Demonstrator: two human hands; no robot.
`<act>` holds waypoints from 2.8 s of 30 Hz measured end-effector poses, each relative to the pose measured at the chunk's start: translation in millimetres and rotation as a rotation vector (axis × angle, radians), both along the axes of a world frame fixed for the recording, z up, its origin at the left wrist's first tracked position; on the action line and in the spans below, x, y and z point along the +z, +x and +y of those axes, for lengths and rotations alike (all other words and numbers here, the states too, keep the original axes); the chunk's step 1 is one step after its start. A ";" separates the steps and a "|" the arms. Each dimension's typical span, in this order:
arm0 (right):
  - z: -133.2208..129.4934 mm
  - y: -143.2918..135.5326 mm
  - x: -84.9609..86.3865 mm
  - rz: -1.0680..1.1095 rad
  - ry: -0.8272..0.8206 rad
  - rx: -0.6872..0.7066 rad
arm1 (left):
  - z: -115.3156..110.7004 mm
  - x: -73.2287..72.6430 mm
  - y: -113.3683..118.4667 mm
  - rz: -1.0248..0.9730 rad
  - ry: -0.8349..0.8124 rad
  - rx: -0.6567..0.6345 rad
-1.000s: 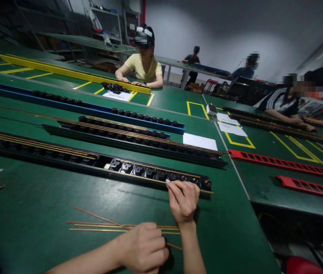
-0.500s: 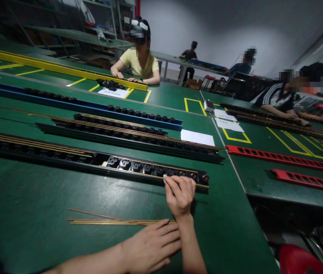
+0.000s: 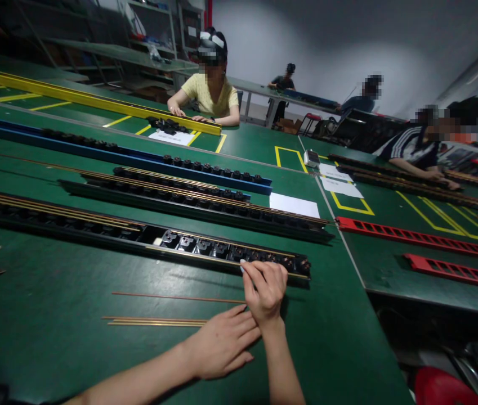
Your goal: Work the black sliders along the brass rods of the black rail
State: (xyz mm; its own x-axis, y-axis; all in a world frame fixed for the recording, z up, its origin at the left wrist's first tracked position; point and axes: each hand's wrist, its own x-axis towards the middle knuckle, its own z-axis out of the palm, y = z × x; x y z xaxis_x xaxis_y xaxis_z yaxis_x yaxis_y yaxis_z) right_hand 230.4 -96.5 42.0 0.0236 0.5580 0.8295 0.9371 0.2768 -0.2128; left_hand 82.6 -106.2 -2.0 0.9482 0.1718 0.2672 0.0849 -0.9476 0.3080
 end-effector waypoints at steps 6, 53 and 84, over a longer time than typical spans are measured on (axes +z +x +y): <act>0.1 -0.6 -1.6 -0.002 -0.003 -0.003 | 19.1 -5.0 5.7 -0.033 0.017 -0.030; 2.0 1.7 -6.2 -0.003 0.012 -0.071 | 42.5 23.4 -21.7 -0.450 0.265 0.519; -1.1 12.0 -7.8 -0.055 0.066 -0.310 | 78.5 18.6 -44.9 -0.725 0.194 0.659</act>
State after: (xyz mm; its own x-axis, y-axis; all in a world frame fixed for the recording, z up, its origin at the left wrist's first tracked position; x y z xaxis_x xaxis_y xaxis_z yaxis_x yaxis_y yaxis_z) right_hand 242.4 -97.6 34.2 0.1378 0.4758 0.8687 0.9886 -0.0119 -0.1503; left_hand 37.7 -27.7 16.6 0.2756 0.4969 0.8229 0.4648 -0.8182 0.3384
